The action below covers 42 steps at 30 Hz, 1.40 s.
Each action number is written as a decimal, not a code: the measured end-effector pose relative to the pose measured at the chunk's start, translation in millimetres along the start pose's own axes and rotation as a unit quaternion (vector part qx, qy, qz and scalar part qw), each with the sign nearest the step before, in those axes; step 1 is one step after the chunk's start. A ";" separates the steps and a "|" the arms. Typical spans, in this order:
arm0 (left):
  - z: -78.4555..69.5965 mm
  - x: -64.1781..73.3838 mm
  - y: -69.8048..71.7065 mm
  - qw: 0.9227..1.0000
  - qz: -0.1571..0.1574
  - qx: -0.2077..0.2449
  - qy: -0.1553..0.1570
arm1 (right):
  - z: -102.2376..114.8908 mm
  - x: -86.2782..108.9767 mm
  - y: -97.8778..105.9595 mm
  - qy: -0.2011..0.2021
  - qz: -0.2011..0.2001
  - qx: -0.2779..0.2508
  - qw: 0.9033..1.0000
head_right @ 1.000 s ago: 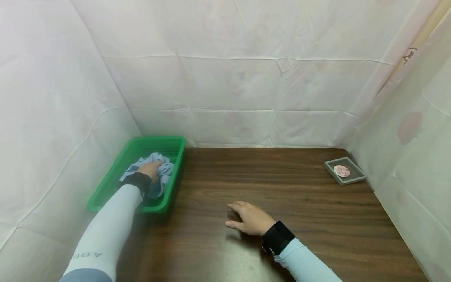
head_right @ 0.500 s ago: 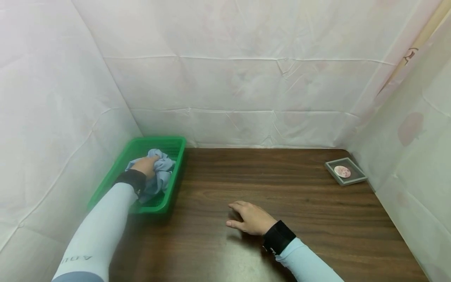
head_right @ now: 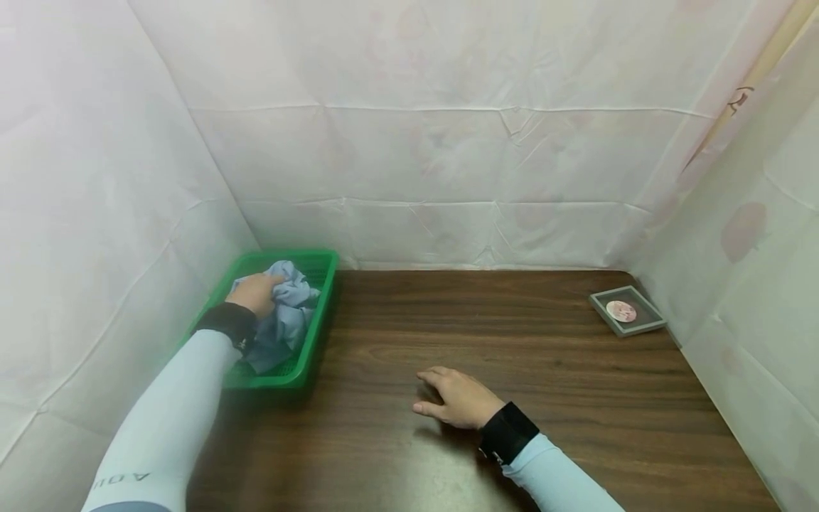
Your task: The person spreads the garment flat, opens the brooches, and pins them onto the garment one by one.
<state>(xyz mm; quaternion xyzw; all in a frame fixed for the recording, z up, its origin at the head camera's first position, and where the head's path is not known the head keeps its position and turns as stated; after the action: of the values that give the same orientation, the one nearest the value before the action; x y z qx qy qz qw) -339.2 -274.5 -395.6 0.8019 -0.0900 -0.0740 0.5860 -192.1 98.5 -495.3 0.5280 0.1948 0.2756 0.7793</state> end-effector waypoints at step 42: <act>-116.9 23.0 164.5 0.991 -0.096 -0.054 -0.077 | 13.5 8.4 -1.6 0.005 0.004 0.003 1.000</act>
<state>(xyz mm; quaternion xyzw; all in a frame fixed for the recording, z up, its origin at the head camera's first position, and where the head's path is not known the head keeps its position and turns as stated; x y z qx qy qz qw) -300.1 -220.4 -203.8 0.7659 -0.0539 -0.1962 0.6100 -177.3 93.7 -491.9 0.5294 0.1971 0.2810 0.7758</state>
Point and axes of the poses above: each hand's wrist, its own x-axis away from the middle knuckle, its own y-axis out of the back of the hand, z = x × y, the point moved 6 cm from there along -x, towards the middle knuckle, and after that the axes turned 7 degrees about x, right-handed, at the moved point
